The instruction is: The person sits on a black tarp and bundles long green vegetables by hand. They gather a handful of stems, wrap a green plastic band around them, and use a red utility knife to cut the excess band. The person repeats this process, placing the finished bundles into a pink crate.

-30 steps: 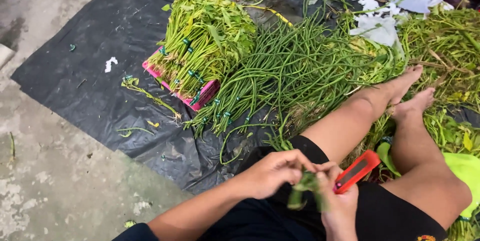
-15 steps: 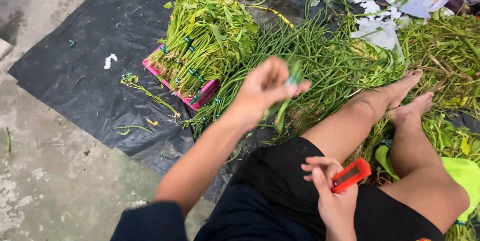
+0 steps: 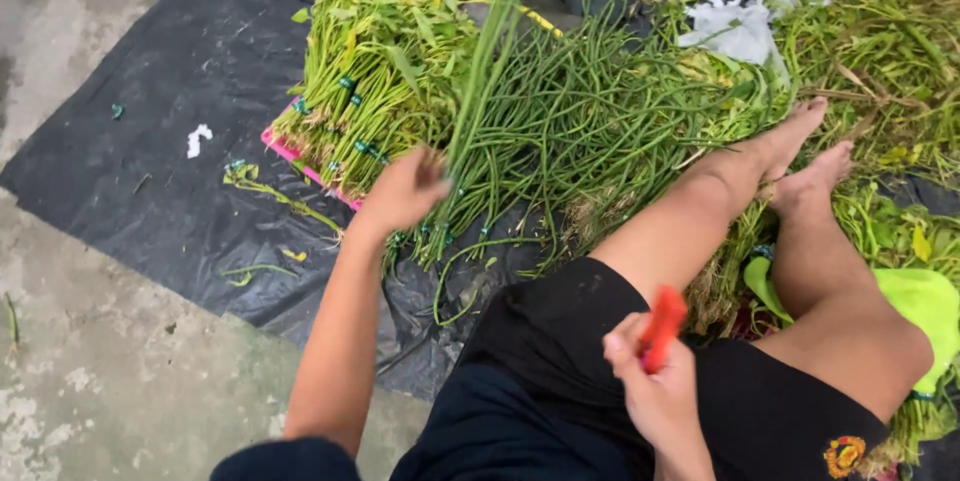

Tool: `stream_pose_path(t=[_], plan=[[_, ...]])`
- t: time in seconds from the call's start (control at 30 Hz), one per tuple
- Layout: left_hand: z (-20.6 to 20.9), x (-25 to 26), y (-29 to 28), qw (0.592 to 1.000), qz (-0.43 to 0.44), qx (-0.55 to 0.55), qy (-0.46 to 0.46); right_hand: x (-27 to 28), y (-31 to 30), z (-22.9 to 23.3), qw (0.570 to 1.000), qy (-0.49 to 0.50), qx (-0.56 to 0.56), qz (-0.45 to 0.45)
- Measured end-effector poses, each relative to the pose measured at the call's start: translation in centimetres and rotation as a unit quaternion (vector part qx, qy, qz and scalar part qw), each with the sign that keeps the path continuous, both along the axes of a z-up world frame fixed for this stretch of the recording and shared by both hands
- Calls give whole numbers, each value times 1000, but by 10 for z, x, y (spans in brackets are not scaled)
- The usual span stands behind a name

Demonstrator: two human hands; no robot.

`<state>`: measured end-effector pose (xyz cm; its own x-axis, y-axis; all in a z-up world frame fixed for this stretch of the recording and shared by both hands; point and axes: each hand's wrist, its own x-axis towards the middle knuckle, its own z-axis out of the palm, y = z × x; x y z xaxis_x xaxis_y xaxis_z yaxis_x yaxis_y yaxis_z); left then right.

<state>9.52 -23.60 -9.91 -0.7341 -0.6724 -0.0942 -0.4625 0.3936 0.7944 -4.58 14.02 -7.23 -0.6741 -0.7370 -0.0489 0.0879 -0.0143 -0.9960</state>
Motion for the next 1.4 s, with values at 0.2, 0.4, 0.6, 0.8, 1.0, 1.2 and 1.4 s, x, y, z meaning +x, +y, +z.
stream_pose_path(t=[0.2,0.4,0.6,0.8,1.0,1.2,1.4], plan=[[-124,67,18,969,-21,47,-243,12,-9,21,910,207,352,68],[-139,13,50,967,-126,-20,-223,26,-1,16,900,300,311,59],[-109,-67,112,975,-167,108,-104,27,8,15,905,326,269,47],[-57,-93,152,958,-192,168,-131,11,28,29,925,319,206,14],[-37,-79,148,951,-134,267,-83,-56,109,-4,901,352,80,-242],[-33,-83,148,933,-71,331,-120,-107,183,-6,887,222,196,-354],[-29,-89,154,940,-79,303,-138,-104,272,-129,774,90,625,-56]])
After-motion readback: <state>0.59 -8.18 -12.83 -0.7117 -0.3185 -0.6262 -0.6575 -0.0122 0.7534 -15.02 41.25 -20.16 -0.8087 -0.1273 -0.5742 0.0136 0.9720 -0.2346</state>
